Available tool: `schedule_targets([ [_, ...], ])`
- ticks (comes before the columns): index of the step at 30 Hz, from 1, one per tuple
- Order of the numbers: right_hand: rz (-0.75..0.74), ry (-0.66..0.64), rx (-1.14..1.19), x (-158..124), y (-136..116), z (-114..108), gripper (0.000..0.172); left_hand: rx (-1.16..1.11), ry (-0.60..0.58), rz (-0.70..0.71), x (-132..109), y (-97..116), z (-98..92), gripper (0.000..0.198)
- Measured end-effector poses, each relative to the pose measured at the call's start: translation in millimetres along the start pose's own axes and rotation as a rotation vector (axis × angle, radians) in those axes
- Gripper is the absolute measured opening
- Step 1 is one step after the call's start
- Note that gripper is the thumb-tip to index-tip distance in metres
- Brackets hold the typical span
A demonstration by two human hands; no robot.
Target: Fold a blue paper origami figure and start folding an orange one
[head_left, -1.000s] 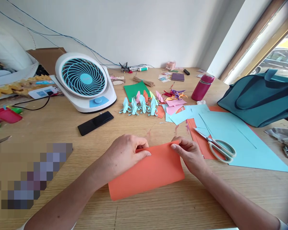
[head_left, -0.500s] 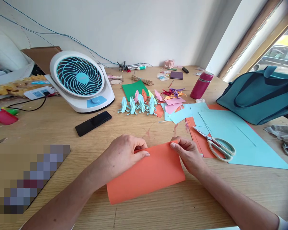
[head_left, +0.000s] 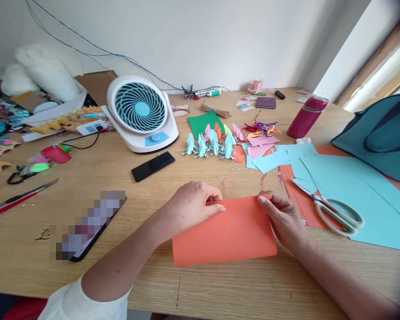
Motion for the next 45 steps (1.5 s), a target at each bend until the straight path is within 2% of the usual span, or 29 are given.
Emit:
schedule_targets([
  [8, 0.030, 0.163, 0.108, -1, 3, -21, 0.023, 0.058, 0.042, 0.018, -8, -4, -27.4, 0.014],
  [11, 0.010, 0.221, 0.135, -2, -1, -30, 0.022, -0.005, 0.059, 0.029, -13, -10, -38.8, 0.012],
  [15, -0.027, 0.267, 0.181, 0, -6, -39, 0.024, -0.147, 0.142, 0.024, -15, -18, -50.2, 0.013],
  [28, -0.033, 0.236, 0.180, 5, -1, -43, 0.025, -0.370, 0.409, 0.027, -17, -21, -59.3, 0.024],
  [33, 0.007, 0.223, 0.194, 6, 1, -41, 0.026, -0.367, 0.496, 0.057, -19, -17, -65.7, 0.023],
  [39, 0.060, 0.234, 0.211, 5, 7, -40, 0.028, -0.345, 0.516, 0.098, -22, -10, -71.5, 0.024],
  [45, -0.021, 0.207, 0.196, 3, -2, -37, 0.026, -0.401, 0.490, 0.103, -19, -15, -69.5, 0.021],
])
Point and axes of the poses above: each hand's wrist, its own x-axis towards the middle knuckle, its own z-axis out of the palm, y = z × x, the point moved 9 cm from there along x, towards the middle knuckle, and after that the axes turned 7 degrees about z, right-handed, at the moved point
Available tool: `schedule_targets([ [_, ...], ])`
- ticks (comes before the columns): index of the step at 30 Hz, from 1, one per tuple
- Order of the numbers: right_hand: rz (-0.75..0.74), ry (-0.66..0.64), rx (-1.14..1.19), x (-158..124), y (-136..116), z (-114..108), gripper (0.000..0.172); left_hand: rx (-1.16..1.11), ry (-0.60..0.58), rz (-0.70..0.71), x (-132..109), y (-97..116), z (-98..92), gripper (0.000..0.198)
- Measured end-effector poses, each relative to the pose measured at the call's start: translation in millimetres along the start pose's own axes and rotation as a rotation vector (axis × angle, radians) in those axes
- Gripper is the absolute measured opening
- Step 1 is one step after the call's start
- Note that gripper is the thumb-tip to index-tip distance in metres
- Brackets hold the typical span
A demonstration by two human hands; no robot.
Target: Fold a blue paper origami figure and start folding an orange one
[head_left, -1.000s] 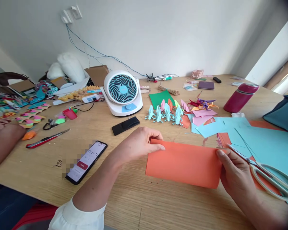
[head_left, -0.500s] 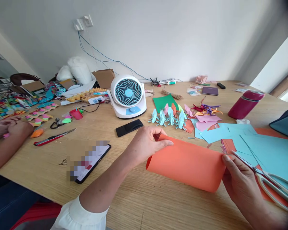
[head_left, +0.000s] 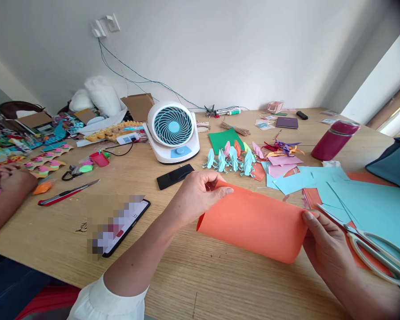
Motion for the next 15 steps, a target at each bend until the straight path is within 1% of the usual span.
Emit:
schedule_targets([
  [4, -0.035, -0.003, -0.014, -2.2, -6.4, 0.9, 0.024, 0.000, 0.014, 0.014, 1.2, 1.4, -1.8, 0.021],
  [7, -0.042, 0.005, -0.023, -2.8, -8.9, 1.1, 0.024, 0.014, 0.027, -0.002, 0.2, 1.7, -2.8, 0.021],
  [12, -0.025, 0.020, -0.041, -0.9, -6.8, -0.8, 0.025, 0.069, 0.042, -0.012, -2.6, 2.0, -3.7, 0.027],
  [15, -0.022, 0.037, -0.037, 0.5, -4.8, -4.3, 0.025, 0.093, 0.051, 0.005, -4.2, 5.0, -4.6, 0.026],
])
Point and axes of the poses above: each hand's wrist, its own x-axis towards the middle knuckle, its own z-axis out of the palm, y = z × x, the point moved 9 cm from there along x, towards the middle knuckle, and after that the axes turned 7 degrees about z, right-handed, at the moved point
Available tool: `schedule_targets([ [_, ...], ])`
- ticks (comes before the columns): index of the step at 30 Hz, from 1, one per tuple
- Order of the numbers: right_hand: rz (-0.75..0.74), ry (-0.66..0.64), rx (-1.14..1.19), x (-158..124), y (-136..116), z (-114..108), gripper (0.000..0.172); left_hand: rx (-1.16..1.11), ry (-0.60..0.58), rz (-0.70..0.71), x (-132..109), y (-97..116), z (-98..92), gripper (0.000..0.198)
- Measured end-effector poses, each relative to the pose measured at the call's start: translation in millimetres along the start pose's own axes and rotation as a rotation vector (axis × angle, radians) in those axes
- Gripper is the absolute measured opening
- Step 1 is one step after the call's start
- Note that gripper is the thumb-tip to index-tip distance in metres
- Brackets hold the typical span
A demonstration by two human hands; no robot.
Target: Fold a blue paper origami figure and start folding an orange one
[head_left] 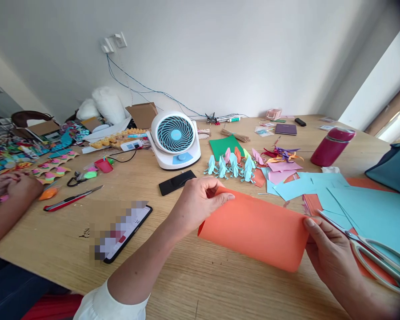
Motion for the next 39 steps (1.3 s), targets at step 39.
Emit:
schedule_targets([
  [39, -0.017, -0.026, 0.002, -2, -4, 7, 0.023, -0.128, -0.022, -0.092, 7, -13, 2.0, 0.022],
])
Point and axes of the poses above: each hand's wrist, its own x-axis towards the middle knuckle, its own z-axis out of the palm, y = z × x, the point moved 9 cm from there along x, towards the middle knuckle, and after that the axes turned 7 degrees about z, right-handed, at the moved point
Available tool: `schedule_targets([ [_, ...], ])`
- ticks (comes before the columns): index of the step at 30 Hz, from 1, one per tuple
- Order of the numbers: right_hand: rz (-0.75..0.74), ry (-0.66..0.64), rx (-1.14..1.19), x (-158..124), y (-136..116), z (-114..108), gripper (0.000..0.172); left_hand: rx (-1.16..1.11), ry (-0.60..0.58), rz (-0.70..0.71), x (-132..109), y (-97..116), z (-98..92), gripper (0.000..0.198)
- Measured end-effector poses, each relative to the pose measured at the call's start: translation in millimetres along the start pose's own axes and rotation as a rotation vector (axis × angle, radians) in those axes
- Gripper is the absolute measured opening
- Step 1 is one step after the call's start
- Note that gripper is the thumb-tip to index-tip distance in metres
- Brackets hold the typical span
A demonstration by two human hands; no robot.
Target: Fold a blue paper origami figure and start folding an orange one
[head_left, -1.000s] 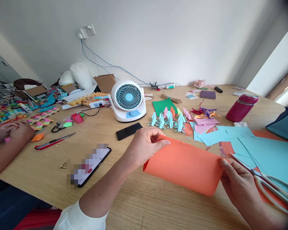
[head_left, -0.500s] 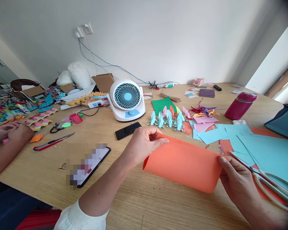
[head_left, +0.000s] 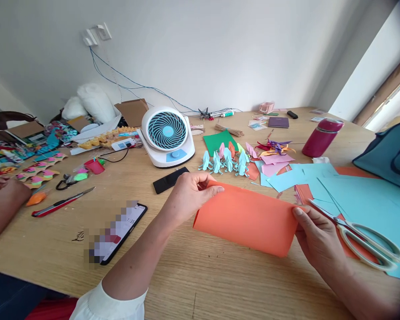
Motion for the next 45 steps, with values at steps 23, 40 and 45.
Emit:
schedule_targets([
  [23, -0.181, -0.045, -0.076, 2, -17, 9, 0.022, 0.030, -0.037, -0.087, 12, -22, -2.4, 0.039],
  [40, 0.019, -0.134, -0.293, -2, 3, 19, 0.037, -0.036, -0.039, -0.228, -25, -70, 4.3, 0.036],
  [45, 0.018, -0.167, -0.366, -1, 15, 25, 0.043, -0.093, 0.005, -0.310, -49, -96, 3.9, 0.036],
])
Point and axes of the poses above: each hand's wrist, its own x-axis towards the middle knuckle, its own z-axis out of the palm, y = z × x, the point moved 9 cm from there along x, towards the middle knuckle, and after that the axes turned 7 degrees about z, right-handed, at the moved point
